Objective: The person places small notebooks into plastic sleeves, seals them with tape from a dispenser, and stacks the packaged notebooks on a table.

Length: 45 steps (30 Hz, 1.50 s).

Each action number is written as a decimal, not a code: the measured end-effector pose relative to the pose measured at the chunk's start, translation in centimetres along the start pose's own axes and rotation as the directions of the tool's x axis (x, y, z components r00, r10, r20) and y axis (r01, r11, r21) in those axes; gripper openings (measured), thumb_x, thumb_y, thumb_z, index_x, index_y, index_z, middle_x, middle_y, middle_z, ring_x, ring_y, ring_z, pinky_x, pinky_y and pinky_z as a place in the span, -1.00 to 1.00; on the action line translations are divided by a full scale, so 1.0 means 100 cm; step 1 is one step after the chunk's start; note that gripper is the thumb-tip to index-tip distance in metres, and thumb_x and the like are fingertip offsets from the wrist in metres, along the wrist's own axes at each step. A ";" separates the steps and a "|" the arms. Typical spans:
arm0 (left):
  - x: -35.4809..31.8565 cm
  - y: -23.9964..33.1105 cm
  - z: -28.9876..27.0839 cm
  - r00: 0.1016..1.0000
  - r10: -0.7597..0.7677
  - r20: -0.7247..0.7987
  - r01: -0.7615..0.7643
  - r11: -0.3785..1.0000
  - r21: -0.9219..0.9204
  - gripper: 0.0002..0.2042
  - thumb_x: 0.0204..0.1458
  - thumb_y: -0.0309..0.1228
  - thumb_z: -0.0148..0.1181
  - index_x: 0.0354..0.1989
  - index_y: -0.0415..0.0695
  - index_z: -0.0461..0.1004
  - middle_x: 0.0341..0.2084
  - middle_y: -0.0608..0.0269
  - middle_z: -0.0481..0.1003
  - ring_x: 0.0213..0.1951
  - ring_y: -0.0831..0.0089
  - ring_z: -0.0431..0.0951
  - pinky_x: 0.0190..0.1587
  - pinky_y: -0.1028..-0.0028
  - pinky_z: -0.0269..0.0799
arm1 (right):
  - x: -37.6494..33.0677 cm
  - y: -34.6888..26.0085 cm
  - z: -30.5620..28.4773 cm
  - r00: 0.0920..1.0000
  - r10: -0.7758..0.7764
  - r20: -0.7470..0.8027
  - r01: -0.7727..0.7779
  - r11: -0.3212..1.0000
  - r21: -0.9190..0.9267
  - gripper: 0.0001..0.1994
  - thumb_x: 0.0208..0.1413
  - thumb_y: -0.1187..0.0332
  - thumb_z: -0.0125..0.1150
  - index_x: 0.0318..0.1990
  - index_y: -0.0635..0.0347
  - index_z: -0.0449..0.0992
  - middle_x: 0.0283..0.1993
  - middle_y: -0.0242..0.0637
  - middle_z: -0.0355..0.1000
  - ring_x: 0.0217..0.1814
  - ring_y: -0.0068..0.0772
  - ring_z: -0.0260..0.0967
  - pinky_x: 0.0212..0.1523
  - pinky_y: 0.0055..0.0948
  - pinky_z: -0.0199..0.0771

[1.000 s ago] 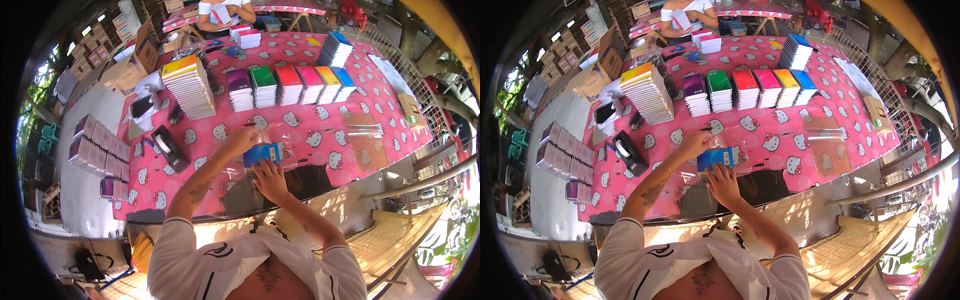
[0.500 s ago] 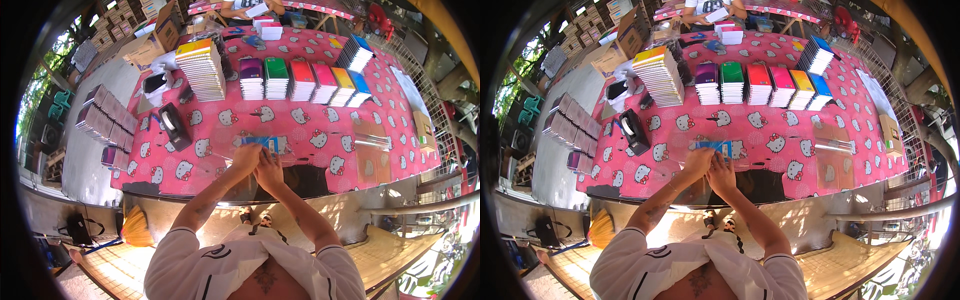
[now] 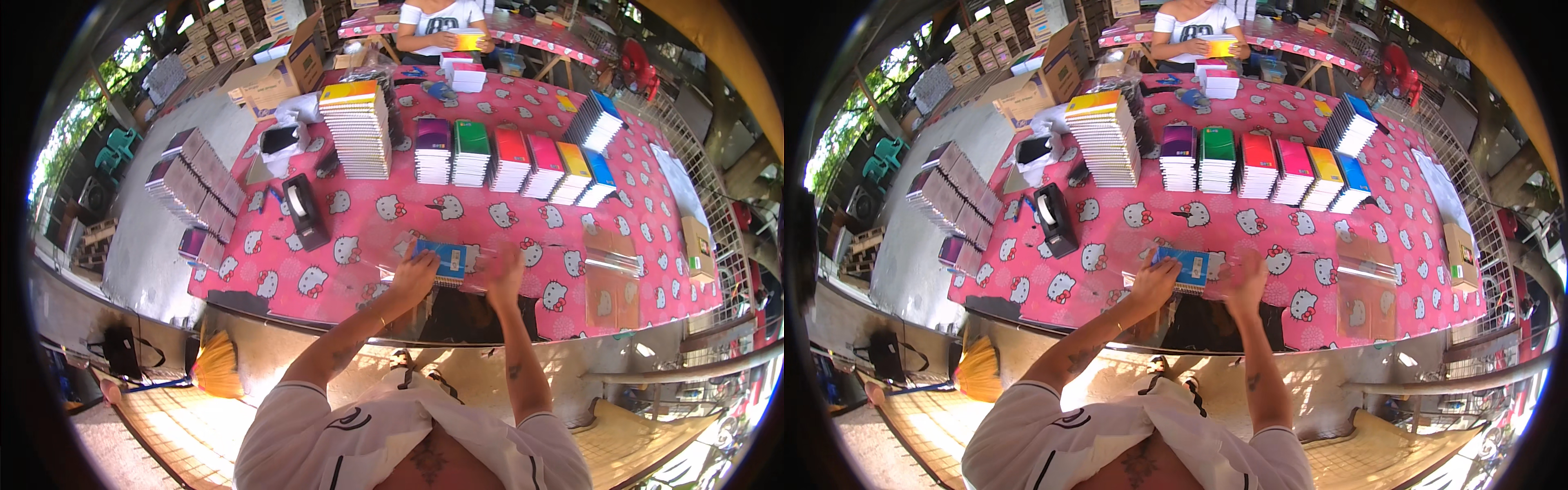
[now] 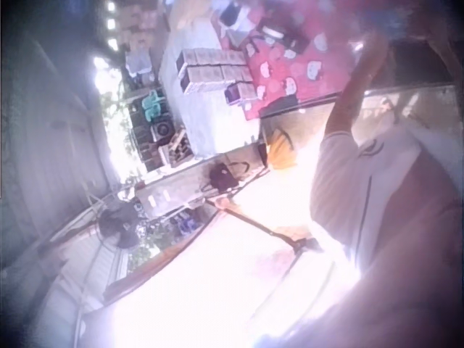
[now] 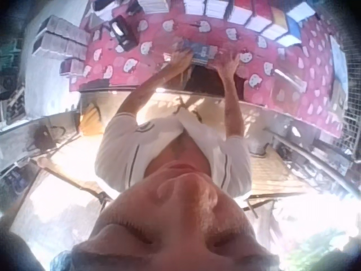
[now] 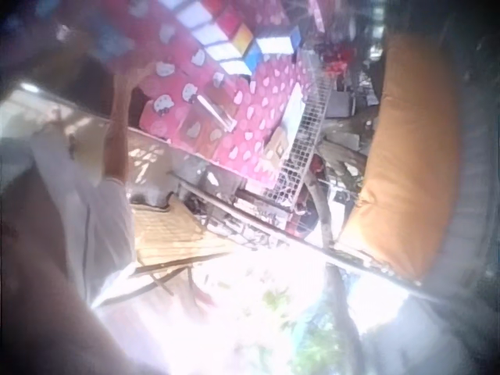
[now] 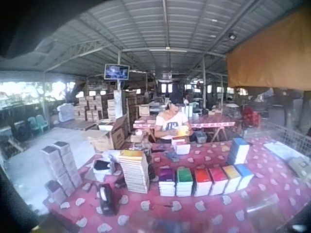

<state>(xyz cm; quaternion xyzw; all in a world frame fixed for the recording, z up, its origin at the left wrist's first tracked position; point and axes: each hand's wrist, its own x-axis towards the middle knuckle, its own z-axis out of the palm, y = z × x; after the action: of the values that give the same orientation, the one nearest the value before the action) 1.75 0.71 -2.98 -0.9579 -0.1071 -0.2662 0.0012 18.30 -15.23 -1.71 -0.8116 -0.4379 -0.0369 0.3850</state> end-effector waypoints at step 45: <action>0.058 0.028 -0.024 0.666 -0.615 0.423 0.727 0.662 -0.183 -0.68 0.07 -0.16 0.29 -0.33 -0.23 0.63 -0.37 -0.08 0.63 -0.28 0.00 0.66 -0.21 0.13 0.53 | -0.016 -0.016 0.028 0.878 -0.469 0.095 0.478 0.865 -0.149 -0.63 -0.15 0.29 0.46 -0.12 0.05 0.56 -0.16 -0.42 0.41 -0.05 -0.33 0.42 -0.01 -0.21 0.35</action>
<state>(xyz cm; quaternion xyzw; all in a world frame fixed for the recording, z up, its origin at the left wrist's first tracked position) 5.94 -1.02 2.21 -0.8627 -0.4091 -0.0998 -0.2799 15.31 -13.99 -3.32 -0.7095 -0.6295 -0.1443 0.2819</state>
